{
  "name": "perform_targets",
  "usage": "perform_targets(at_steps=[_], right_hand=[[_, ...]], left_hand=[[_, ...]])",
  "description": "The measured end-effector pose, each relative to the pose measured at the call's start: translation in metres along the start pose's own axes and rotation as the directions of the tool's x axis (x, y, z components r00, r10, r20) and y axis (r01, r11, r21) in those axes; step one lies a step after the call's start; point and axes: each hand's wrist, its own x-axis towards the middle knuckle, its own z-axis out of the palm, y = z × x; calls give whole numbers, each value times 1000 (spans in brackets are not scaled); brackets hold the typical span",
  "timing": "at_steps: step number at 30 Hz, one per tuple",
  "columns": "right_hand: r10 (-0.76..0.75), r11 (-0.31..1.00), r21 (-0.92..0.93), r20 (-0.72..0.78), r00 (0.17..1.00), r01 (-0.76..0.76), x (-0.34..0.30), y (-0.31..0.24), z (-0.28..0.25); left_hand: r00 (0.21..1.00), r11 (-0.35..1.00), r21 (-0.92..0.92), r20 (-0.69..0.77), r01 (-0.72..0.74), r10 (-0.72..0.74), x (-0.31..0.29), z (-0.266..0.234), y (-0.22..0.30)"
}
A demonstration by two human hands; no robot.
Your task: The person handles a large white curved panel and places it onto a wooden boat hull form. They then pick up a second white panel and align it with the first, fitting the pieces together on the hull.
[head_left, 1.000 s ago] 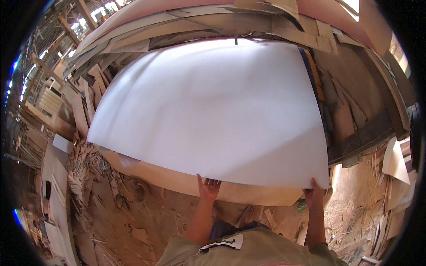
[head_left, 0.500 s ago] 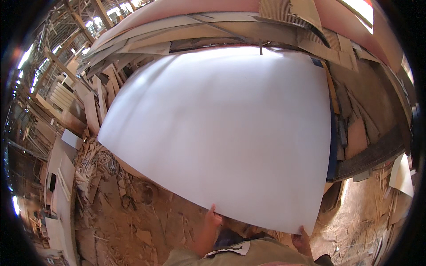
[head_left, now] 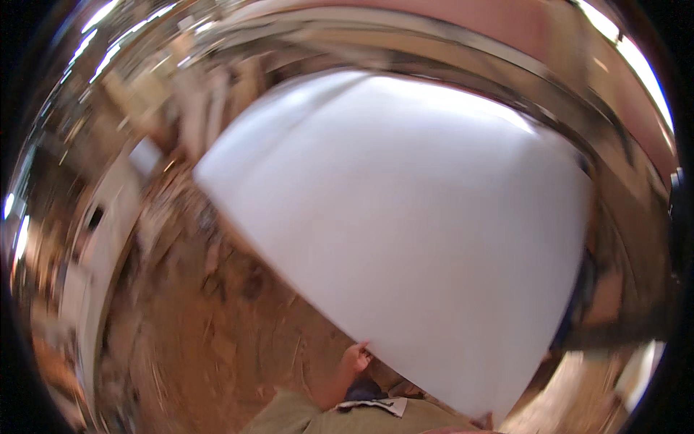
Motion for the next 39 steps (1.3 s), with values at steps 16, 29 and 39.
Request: perform_targets(at_steps=[16, 29, 39], right_hand=[[439, 588, -672, -202, 875, -451, 237, -7, 225], [525, 370, -817, -209, 825, -442, 230, 34, 247], [508, 342, -833, -225, 831, -435, 239, 35, 242]], left_hand=[[573, 436, 873, -477, 218, 667, -190, -160, -58], [558, 140, 894, -380, 425, 738, -237, -237, -218], [657, -18, 896, -311, 443, 687, -234, -226, -191]])
